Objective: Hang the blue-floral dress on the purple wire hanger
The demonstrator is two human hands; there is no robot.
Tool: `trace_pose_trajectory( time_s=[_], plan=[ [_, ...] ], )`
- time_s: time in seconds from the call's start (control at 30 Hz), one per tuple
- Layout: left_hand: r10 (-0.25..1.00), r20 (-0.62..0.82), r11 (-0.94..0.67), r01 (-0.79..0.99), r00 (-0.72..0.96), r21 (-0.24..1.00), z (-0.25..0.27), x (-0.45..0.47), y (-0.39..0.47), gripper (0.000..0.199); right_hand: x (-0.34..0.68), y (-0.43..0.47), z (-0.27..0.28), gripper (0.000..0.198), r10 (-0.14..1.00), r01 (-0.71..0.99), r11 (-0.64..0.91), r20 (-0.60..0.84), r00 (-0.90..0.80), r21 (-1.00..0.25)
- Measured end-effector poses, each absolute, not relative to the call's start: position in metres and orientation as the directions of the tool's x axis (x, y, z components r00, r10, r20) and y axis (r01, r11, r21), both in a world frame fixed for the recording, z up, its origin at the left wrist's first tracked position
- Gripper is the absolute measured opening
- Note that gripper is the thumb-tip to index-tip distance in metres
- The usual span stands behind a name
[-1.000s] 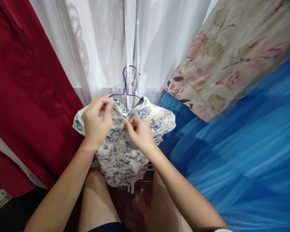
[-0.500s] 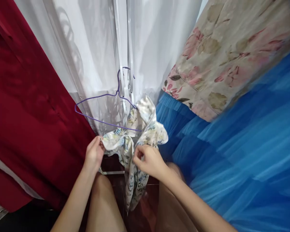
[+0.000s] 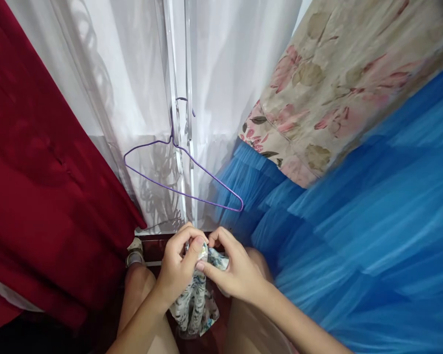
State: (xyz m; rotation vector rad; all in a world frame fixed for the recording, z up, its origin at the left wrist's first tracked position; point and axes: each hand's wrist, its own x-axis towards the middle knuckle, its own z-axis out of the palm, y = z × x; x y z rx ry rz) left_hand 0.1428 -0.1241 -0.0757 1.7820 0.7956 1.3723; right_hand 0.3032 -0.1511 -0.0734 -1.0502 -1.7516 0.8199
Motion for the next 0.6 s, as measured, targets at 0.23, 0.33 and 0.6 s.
trace_pose_trajectory(
  time_s=[0.23, 0.33, 0.6],
  plan=[
    [0.810, 0.479, -0.491, -0.057, 0.338, 0.869, -0.077, 0.146, -0.133, 0.021, 0.304, -0.167, -0.075, 0.024, 0.909, 0.068, 0.280, 0.242, -0.339, -0.958],
    [0.742, 0.278, -0.245, -0.139, 0.609, 0.959, -0.093, 0.139, -0.137, 0.047, 0.329, -0.170, -0.053, 0.022, 0.908, -0.010, 0.187, 0.177, -0.380, -0.982],
    [0.816, 0.090, -0.095, -0.020, 0.571, 0.995, -0.109, 0.115, -0.136, 0.033, 0.400, -0.097, 0.021, 0.031, 0.820, 0.398, 0.536, 0.571, -0.036, -0.744]
  ],
)
